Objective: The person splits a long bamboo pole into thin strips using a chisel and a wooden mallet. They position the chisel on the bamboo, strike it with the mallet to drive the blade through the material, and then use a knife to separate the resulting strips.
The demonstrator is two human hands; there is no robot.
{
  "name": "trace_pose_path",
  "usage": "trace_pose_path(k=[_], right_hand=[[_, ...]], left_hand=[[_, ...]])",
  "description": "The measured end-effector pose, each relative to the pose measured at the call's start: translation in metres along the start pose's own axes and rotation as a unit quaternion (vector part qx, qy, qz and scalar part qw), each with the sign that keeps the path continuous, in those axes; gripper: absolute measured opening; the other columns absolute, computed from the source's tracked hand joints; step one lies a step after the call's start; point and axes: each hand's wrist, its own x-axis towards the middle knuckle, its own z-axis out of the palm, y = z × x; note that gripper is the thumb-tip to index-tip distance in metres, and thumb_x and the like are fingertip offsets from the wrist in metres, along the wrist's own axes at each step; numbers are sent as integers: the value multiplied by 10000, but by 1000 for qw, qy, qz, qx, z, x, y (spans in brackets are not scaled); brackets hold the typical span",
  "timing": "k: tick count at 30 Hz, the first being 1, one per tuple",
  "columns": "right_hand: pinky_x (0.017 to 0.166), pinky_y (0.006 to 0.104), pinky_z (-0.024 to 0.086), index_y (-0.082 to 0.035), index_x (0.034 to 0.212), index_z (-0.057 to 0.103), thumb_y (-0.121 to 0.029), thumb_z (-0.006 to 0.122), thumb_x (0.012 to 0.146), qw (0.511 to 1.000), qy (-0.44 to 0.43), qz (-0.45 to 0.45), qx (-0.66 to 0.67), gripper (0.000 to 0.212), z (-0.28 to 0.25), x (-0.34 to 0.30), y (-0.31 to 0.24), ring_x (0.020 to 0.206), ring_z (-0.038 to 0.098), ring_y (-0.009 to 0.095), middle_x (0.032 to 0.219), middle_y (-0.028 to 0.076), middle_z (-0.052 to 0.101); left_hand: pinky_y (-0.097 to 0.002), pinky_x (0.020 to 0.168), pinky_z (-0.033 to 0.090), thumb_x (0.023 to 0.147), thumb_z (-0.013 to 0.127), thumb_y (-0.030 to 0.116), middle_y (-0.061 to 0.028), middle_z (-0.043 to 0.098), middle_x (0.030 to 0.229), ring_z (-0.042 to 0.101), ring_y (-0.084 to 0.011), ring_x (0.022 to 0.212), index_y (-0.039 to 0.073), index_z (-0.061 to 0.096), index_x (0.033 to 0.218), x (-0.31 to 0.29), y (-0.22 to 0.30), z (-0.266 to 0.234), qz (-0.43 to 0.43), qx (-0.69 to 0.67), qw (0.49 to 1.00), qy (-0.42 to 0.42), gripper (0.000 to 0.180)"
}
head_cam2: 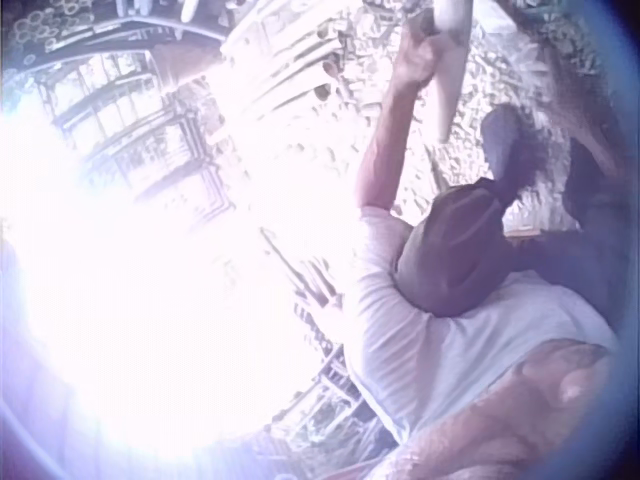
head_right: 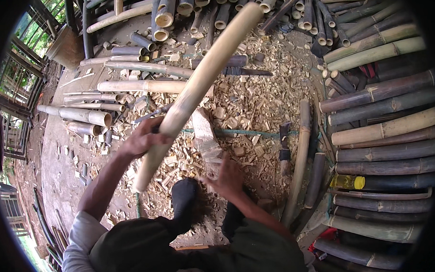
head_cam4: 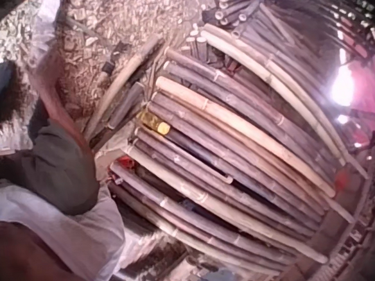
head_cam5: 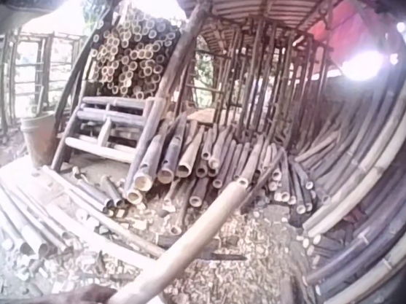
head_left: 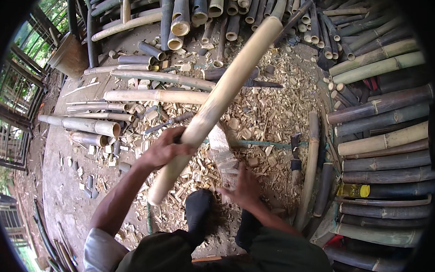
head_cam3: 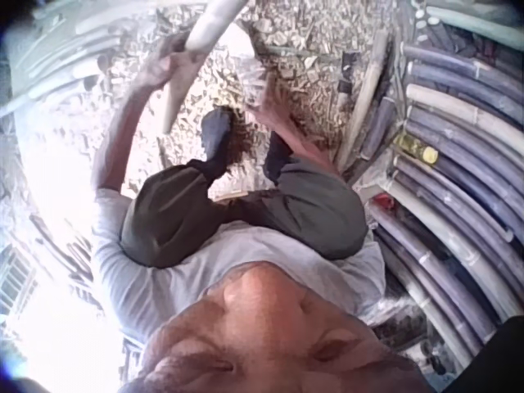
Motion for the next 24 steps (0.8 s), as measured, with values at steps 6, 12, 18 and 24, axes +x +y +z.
trace_pose_path(k=[6,12,18,24], right_hand=[[1074,548,425,11,1554,251,-214,908,610,1000,3,15,24,1173,-19,25,33,1256,525,438,1372,251,512],[1151,524,369,-20,1506,416,46,752,649,992,-36,-123,23,923,-77,74,112,1359,430,419,1504,191,453],[1207,480,316,-39,1528,431,-65,806,680,994,-58,-83,38,928,-70,68,109,1432,354,397,1568,181,388],[1184,520,318,-96,1528,453,-84,810,695,994,-75,-75,34,906,-68,73,112,1410,371,396,1542,166,411]], left_hand=[[-374,923,544,717,822,196,-131,668,1124,637,-211,1030,-91,564,1306,22,-13,98,-6,-233,972,4,704],[-356,853,576,785,834,98,-115,701,1051,680,-190,920,-73,588,1256,13,-83,188,-62,-233,969,57,559],[-348,814,581,778,878,207,-159,742,984,706,-177,889,-79,687,1126,30,-111,199,-106,-49,992,46,490],[-382,852,572,750,903,301,-140,774,968,732,-210,864,-55,737,1128,44,-112,189,-141,63,988,10,546]])
